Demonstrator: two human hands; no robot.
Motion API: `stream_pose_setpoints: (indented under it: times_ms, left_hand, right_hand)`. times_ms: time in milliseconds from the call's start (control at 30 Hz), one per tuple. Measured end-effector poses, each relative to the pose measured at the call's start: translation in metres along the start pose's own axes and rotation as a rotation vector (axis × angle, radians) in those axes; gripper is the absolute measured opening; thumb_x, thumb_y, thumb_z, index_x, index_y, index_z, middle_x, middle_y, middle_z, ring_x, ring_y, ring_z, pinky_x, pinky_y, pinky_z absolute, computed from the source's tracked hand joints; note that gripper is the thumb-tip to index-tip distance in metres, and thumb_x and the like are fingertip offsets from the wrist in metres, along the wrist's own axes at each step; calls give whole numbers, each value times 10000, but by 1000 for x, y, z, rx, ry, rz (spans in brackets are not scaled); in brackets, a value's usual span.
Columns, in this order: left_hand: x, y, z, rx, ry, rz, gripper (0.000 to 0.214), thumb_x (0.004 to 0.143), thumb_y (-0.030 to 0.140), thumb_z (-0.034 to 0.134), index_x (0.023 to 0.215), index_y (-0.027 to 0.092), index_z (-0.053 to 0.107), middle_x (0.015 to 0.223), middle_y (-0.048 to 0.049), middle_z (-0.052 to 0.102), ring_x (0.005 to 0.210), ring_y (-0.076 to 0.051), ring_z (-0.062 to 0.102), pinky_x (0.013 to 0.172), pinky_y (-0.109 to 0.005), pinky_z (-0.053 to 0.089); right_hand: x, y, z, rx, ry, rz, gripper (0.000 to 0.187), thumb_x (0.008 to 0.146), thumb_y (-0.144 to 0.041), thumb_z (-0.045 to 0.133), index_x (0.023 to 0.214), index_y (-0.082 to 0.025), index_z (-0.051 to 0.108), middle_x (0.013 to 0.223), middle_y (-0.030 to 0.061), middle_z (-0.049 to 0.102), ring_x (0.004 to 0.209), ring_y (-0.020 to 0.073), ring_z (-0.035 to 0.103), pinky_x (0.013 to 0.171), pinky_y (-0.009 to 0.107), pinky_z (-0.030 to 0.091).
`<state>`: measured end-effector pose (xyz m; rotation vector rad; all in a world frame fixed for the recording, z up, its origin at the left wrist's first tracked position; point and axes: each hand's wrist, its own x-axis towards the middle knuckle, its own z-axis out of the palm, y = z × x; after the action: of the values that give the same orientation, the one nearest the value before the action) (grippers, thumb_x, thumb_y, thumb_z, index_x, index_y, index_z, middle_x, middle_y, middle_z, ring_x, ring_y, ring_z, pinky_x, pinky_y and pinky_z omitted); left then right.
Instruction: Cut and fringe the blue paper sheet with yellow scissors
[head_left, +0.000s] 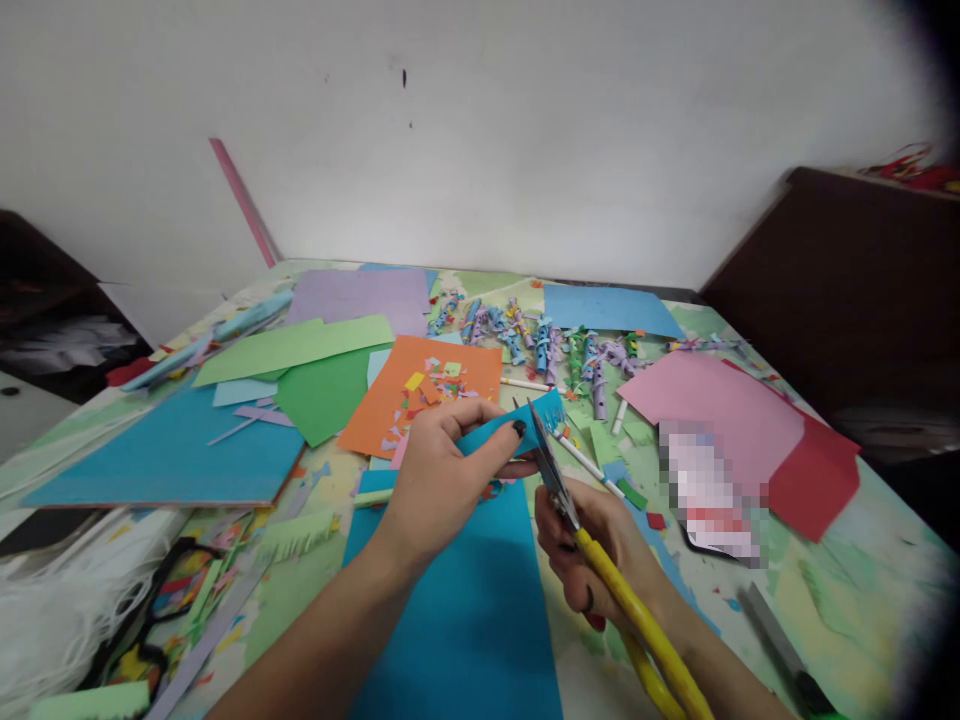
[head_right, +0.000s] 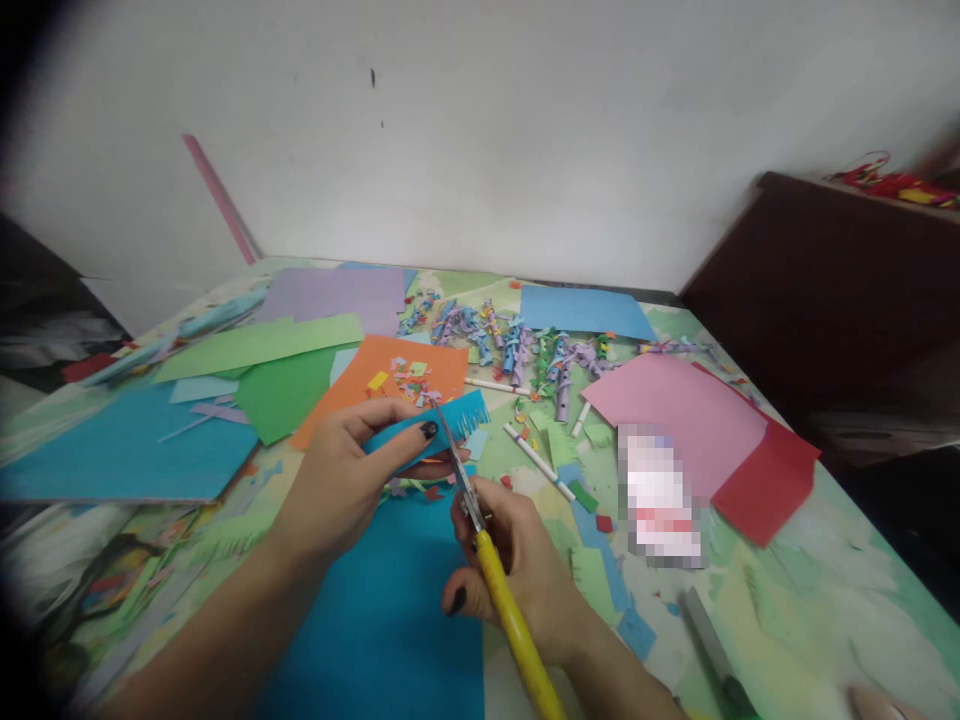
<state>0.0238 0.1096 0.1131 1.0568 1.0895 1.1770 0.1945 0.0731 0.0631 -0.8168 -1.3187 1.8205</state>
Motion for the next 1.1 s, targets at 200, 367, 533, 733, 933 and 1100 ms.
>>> stream_pose_setpoints:
  times_ms: [200,367,533,733,933,1100]
  left_hand:
    - [0,-1,0,7,3,-9,142,773,276,675,735,143,644,698,-21,693,674,-206,724,515,-224,564]
    - [0,0,0,10,4,-9,150,761,280,681,720,143,636,711,-25,694,684,-207,724,520,-224,564]
    - [1,0,1,8,5,-11,153,761,280,681,715,142,634,715,-24,692,657,-203,721,495,-219,555]
    - [1,0,1,-6,2,-6,155,759,282,687,723,139,640,713,-25,698,673,-206,723,595,-275,606]
    - [0,0,-1,-11,0,-1,141,765,259,677,707,141,627,708,-16,690,684,-203,724,610,-276,609]
    - [0,0,-1,8,8,-8,153,764,278,682,717,144,626,699,-24,696,697,-215,729,538,-233,574]
  right_hand:
    - [1,-2,1,-26,0,-16,502,645,-431,843,776,-218,407,621,-85,339,463,49,183,379,193,165]
    - [2,-4,3,-25,-9,-20,511,663,-506,816,780,-218,410,636,-79,347,464,53,187,371,192,172]
    - [2,-7,5,-40,-3,-10,503,663,-497,819,759,-216,413,628,-83,324,457,50,195,350,181,159]
    - [1,-11,6,-75,21,27,454,658,-366,835,752,-217,417,613,-85,338,452,52,253,347,165,194]
    - [3,-14,10,-98,65,40,454,623,-332,850,718,-212,422,625,-75,360,477,62,302,361,167,224]
    - [6,-15,13,-118,95,24,460,609,-327,855,688,-205,418,609,-80,368,491,63,277,400,181,259]
